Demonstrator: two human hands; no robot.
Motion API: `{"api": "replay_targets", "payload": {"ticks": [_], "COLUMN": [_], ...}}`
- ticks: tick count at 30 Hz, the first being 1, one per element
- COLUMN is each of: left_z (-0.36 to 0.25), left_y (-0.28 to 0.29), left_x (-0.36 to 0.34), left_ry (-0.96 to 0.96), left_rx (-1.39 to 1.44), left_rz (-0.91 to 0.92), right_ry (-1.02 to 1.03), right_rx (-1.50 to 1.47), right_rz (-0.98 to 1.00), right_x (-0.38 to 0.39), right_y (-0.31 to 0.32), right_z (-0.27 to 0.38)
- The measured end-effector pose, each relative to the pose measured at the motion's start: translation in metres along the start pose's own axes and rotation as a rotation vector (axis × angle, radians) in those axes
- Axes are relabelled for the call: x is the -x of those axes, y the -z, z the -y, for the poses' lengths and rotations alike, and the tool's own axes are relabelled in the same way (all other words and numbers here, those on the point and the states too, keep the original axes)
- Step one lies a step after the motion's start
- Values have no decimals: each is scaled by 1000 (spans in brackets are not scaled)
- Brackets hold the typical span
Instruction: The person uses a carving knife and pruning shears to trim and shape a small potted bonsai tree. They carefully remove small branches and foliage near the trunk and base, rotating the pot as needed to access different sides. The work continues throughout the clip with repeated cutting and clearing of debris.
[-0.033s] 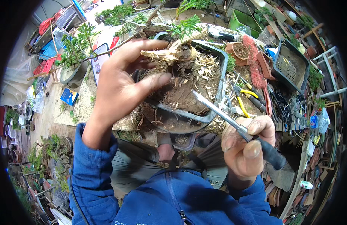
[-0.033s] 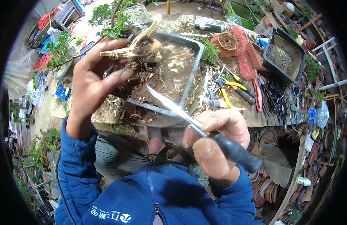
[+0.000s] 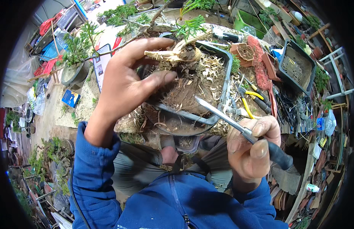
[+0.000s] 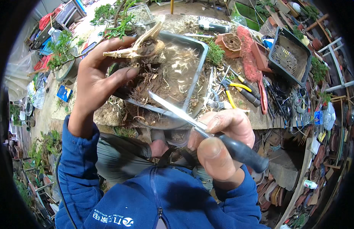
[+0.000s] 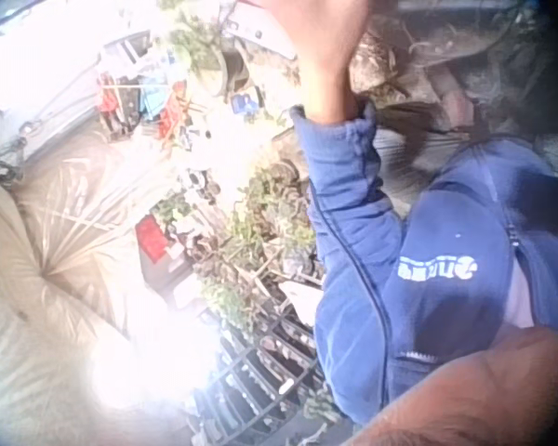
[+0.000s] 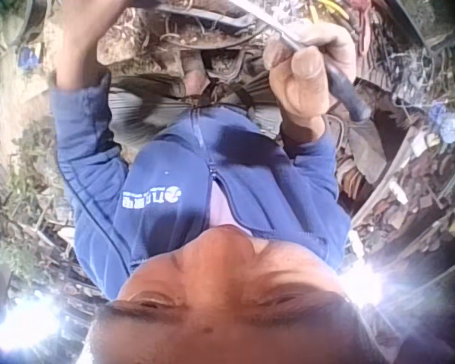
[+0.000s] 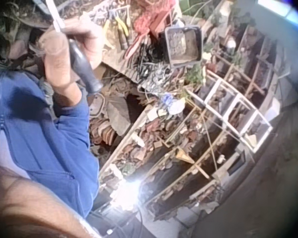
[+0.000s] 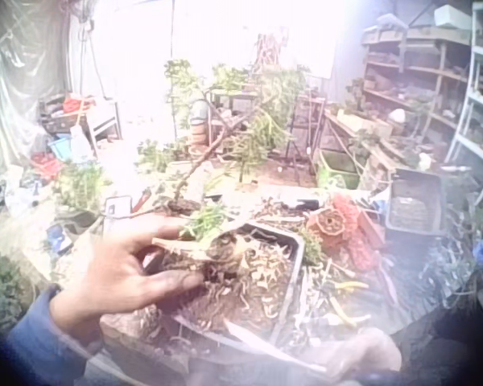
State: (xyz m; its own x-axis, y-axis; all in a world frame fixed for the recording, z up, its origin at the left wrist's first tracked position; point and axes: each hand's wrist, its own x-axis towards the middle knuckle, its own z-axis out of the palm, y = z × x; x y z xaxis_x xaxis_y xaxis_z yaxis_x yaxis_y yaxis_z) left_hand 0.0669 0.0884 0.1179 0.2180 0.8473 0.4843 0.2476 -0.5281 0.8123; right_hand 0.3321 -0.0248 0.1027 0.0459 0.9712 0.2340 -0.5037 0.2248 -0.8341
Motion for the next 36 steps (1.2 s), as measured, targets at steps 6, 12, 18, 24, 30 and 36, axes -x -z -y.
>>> {"api": "replay_targets", "payload": {"ticks": [6,12,18,24,30,36], "left_z": [18,-8,-24,-11,-10,-28], "left_y": [-3,-47,-60,-64,-65,-59], "left_x": [-5,28,40,37,37,30], "left_ry": [52,111,19,-259,-80,101], "left_rx": [203,-6,-305,-138,179,240], "left_rz": [97,-254,-226,-218,-156,-113], "right_ry": [46,272,306,380,430,410], "right_rx": [-130,-205,-260,-106,20,117], "right_rz": [111,209,112,143,90,127], "right_x": [-14,-42,-83,-59,-38,-30], "right_y": [0,13,25,22,7,0], "right_z": [-17,-47,-43,-42,-52,-53]}}
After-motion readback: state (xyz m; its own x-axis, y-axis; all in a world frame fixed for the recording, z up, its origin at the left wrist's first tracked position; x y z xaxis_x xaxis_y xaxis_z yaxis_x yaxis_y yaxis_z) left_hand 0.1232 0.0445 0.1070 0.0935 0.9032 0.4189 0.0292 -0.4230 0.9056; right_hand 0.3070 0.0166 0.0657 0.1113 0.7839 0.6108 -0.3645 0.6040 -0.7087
